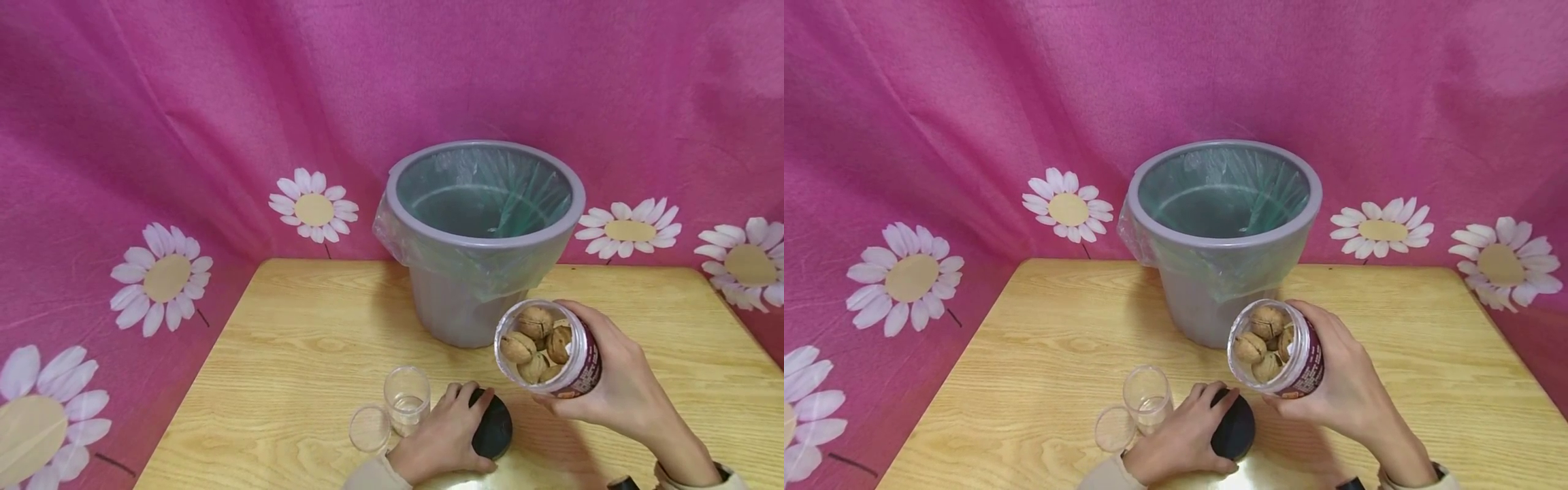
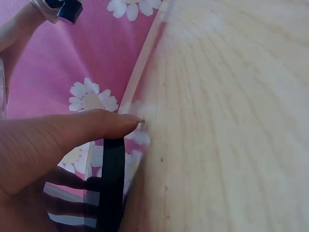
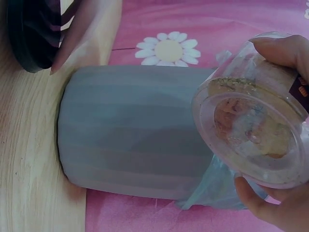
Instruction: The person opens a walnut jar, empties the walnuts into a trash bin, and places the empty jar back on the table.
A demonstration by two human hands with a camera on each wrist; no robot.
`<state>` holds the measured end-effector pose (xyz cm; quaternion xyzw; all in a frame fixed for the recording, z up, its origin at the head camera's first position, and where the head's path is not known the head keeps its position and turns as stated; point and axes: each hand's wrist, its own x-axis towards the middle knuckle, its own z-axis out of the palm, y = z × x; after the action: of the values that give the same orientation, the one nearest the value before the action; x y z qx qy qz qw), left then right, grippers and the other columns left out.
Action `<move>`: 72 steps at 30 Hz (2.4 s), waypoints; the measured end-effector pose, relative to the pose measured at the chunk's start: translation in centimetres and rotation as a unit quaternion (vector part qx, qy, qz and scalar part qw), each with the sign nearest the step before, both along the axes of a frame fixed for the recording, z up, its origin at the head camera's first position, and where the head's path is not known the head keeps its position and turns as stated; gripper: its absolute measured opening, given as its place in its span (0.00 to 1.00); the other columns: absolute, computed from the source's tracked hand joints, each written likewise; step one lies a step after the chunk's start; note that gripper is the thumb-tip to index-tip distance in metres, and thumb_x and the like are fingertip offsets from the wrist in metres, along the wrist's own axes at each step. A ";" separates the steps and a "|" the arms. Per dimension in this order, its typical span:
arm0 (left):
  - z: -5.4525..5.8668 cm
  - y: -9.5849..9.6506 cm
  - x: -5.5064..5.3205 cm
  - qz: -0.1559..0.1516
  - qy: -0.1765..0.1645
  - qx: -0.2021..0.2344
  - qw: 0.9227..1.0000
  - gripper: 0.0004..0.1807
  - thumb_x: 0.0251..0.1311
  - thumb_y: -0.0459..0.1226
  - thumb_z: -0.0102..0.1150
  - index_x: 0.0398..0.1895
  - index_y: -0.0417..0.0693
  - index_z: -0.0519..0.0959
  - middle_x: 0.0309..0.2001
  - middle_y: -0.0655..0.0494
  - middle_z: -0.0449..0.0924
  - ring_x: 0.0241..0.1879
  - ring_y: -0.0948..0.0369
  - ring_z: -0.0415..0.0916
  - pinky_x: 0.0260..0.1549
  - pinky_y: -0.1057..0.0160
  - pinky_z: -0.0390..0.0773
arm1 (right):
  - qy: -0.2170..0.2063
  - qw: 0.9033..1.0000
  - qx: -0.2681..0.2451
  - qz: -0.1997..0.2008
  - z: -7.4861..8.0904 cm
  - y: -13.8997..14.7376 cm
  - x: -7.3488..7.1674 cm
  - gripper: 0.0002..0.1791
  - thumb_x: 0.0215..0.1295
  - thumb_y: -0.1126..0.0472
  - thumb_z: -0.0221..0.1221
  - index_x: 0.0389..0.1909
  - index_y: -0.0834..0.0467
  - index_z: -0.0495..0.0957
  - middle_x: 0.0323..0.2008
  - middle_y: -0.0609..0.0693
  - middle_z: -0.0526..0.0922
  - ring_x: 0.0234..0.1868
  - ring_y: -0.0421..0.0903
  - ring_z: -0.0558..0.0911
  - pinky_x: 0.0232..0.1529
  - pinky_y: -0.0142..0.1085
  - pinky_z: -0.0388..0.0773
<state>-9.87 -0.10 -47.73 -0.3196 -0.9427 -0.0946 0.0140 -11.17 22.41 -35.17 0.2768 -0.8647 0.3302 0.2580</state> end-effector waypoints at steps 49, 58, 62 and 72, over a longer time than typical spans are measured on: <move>15.5 -5.9 -2.5 -0.042 0.062 0.258 0.963 0.16 0.66 0.41 0.58 0.50 0.41 0.81 0.47 0.51 0.82 0.49 0.58 0.78 0.52 0.65 0.75 | 0.013 1.000 -0.003 0.001 -0.2 0.2 0.1 0.67 0.05 0.58 0.82 0.63 0.63 0.68 0.51 0.53 0.76 0.52 0.32 0.71 0.54 0.16 0.60; 18.0 -8.2 -6.0 0.031 0.106 0.327 0.938 0.04 0.63 0.35 0.60 0.34 0.43 0.80 0.31 0.56 0.79 0.32 0.62 0.74 0.36 0.68 0.79 | 0.016 1.000 0.005 0.002 -0.2 0.3 0.0 0.67 0.04 0.59 0.81 0.63 0.64 0.67 0.52 0.55 0.76 0.54 0.29 0.68 0.55 0.17 0.60; 18.6 -8.6 -7.7 0.055 0.131 0.336 0.931 0.07 0.65 0.33 0.55 0.29 0.42 0.77 0.25 0.54 0.74 0.27 0.60 0.71 0.28 0.67 0.75 | 0.010 1.000 0.010 -0.003 -0.2 0.2 0.1 0.68 0.04 0.59 0.81 0.64 0.64 0.67 0.52 0.55 0.76 0.53 0.29 0.68 0.54 0.16 0.59; 20.2 -9.6 -11.3 0.096 0.140 0.323 0.931 0.10 0.69 0.35 0.50 0.31 0.39 0.76 0.27 0.49 0.75 0.30 0.55 0.73 0.29 0.61 0.74 | 0.006 1.000 0.008 -0.007 -0.3 0.3 0.3 0.67 0.04 0.60 0.81 0.63 0.64 0.67 0.51 0.55 0.76 0.53 0.29 0.68 0.54 0.16 0.59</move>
<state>-21.20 -9.74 -27.57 -0.2153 -0.8759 -0.3464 0.2577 -10.85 22.75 -35.46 0.2748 -0.8675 0.3200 0.2636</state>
